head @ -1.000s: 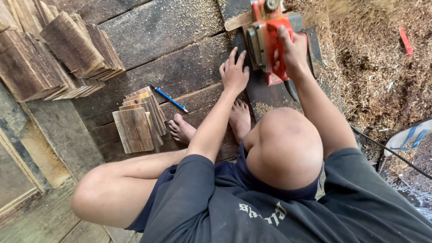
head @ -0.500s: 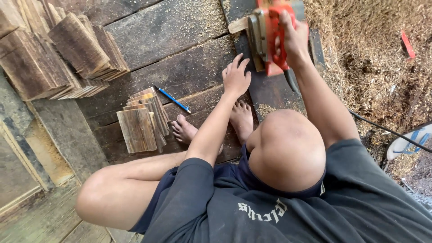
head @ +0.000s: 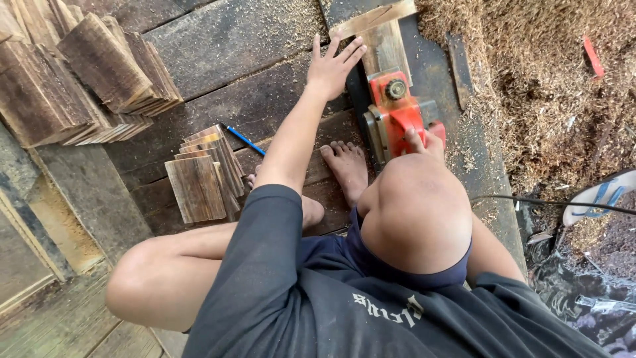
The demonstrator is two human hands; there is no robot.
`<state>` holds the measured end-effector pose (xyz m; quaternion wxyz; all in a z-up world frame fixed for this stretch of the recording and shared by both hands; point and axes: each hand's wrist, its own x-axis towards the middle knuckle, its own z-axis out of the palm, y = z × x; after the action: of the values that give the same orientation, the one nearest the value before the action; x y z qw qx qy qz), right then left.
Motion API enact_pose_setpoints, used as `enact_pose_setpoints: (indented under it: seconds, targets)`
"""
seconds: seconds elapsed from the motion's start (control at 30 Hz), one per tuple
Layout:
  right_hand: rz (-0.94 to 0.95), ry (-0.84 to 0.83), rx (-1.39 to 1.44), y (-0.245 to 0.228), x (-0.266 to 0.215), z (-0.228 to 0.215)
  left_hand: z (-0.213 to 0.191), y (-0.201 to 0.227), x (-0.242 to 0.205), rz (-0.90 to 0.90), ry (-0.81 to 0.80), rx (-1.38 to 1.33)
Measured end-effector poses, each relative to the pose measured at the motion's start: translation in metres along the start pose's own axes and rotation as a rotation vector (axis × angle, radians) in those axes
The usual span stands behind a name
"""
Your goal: Using an electric hand planer to smooth the surfaces of small wooden blocks while sitting on the floor.
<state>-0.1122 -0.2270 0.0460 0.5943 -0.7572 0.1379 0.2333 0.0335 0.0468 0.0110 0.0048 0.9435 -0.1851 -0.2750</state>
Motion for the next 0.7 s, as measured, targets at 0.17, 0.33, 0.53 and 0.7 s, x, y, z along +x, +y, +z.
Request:
enact_pose_setpoints:
  seconds: [0.17, 0.33, 0.53, 0.7]
  targets:
    - [-0.068, -0.042, 0.027, -0.051, 0.027, 0.026, -0.002, 0.002, -0.008, -0.147, 0.042, -0.194]
    - [-0.050, -0.041, 0.083, -0.113, 0.054, 0.052, 0.047, 0.003, -0.018, -0.309, 0.246, -0.384]
    - [-0.058, -0.050, 0.021, -0.146, 0.109, 0.068, 0.100, 0.026, -0.034, -0.466, 0.325, -0.477]
    - [-0.181, -0.037, 0.007, -0.162, 0.144, 0.077, 0.112, 0.060, -0.032, -0.418, 0.405, -0.499]
